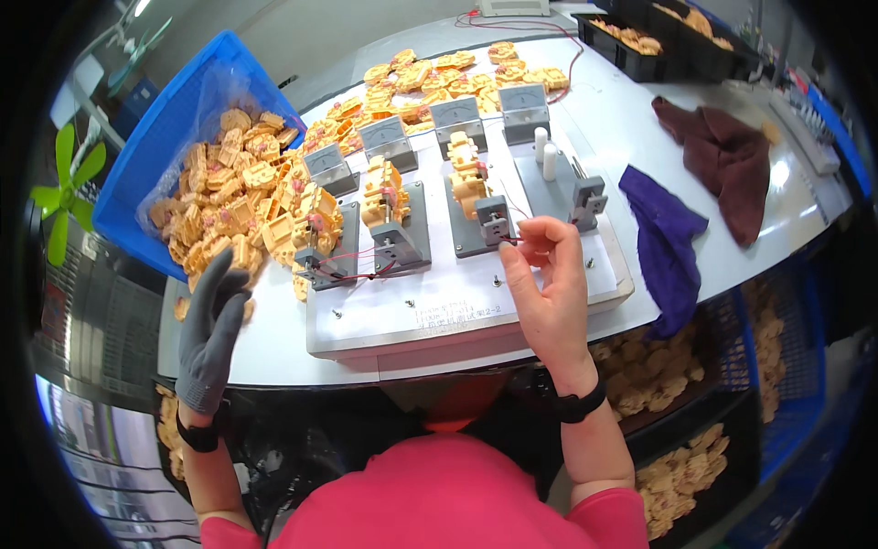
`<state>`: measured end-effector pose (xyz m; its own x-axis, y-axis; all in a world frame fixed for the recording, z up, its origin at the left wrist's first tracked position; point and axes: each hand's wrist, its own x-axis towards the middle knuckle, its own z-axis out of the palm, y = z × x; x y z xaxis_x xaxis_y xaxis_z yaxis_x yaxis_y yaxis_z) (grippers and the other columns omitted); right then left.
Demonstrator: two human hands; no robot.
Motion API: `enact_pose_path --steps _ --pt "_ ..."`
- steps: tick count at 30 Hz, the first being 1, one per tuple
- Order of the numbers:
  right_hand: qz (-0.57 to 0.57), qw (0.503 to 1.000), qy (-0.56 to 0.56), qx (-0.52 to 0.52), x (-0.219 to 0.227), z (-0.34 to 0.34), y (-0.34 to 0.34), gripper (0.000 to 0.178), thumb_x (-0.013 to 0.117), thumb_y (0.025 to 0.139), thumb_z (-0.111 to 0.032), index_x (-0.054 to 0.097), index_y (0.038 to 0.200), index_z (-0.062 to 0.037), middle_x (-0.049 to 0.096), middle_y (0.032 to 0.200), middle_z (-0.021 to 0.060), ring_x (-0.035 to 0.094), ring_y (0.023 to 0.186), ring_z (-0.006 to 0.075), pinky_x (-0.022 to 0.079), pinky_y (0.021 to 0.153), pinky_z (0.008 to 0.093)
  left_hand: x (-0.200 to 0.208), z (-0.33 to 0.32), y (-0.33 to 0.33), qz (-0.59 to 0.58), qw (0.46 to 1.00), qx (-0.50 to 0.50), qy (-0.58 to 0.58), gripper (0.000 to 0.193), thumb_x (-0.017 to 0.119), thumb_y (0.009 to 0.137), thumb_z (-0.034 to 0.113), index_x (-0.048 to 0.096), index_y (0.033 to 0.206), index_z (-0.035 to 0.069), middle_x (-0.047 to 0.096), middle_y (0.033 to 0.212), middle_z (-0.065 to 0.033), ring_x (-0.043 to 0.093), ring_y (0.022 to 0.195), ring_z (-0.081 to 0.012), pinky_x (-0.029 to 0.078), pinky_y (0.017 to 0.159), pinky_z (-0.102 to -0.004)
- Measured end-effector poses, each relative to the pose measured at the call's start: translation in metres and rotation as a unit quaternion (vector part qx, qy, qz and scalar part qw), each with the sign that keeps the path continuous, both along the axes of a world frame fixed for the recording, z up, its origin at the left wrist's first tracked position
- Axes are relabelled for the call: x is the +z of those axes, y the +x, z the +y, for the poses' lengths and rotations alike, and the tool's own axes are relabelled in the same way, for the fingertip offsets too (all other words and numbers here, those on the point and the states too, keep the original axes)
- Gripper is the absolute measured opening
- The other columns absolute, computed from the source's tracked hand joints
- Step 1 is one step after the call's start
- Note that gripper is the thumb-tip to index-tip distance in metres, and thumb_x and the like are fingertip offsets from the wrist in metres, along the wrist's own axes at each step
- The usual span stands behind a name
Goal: The person picks yellow plastic components from a bin and places them into metal fixtures on a white board. They then connect red and black wires to the components and adjust the fixtures. The person repeats this process for multiple components throughout the video.
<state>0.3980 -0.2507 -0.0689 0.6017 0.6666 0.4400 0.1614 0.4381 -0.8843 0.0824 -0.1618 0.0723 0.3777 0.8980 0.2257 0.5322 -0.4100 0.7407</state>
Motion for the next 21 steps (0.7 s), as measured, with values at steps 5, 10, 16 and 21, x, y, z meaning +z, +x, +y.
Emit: enact_pose_path --steps 5,10,16,21 --pt "0.025 0.999 -0.029 0.021 0.012 -0.022 0.002 0.017 0.057 0.098 -0.004 0.052 0.114 -0.0016 0.055 0.097 0.0011 0.054 0.086 0.0085 0.045 0.079 0.023 -0.071 0.0 -0.086 -0.079 0.987 0.137 -0.038 0.044 0.057 0.097 0.007 0.051 0.14 0.003 0.062 0.116 -0.0087 0.057 0.108 -0.0146 0.044 0.098 -0.0285" --pt "-0.062 0.946 -0.273 0.163 0.046 -0.065 -0.001 0.019 0.059 0.097 -0.007 0.058 0.115 -0.0026 0.059 0.096 0.0011 0.056 0.086 0.0081 0.046 0.077 0.0238 -0.14 -0.002 -0.12 -0.137 0.97 0.183 -0.077 0.042 0.056 0.098 0.006 0.052 0.139 0.001 0.061 0.115 -0.009 0.057 0.108 -0.015 0.046 0.095 -0.0293" --pt "-0.243 0.63 -0.577 0.46 0.024 -0.127 -0.014 0.027 0.061 0.098 -0.024 0.064 0.116 -0.0036 0.069 0.105 0.0113 0.067 0.095 0.0207 0.053 0.084 0.0334 -0.18 0.022 -0.106 -0.264 0.951 0.162 -0.029 0.034 0.055 0.097 0.001 0.059 0.13 0.001 0.066 0.109 -0.0082 0.063 0.099 -0.0141 0.051 0.086 -0.0277" --pt "-0.126 0.488 -0.627 0.594 0.009 -0.229 0.007 0.046 0.06 0.097 -0.026 0.055 0.132 0.0024 0.059 0.135 0.0181 0.057 0.122 0.0245 0.046 0.099 0.0368 -0.181 0.035 -0.1 -0.263 0.956 0.126 0.028 0.031 0.057 0.094 -0.002 0.062 0.125 0.0 0.066 0.1 -0.0072 0.062 0.09 -0.0126 0.05 0.08 -0.0261"
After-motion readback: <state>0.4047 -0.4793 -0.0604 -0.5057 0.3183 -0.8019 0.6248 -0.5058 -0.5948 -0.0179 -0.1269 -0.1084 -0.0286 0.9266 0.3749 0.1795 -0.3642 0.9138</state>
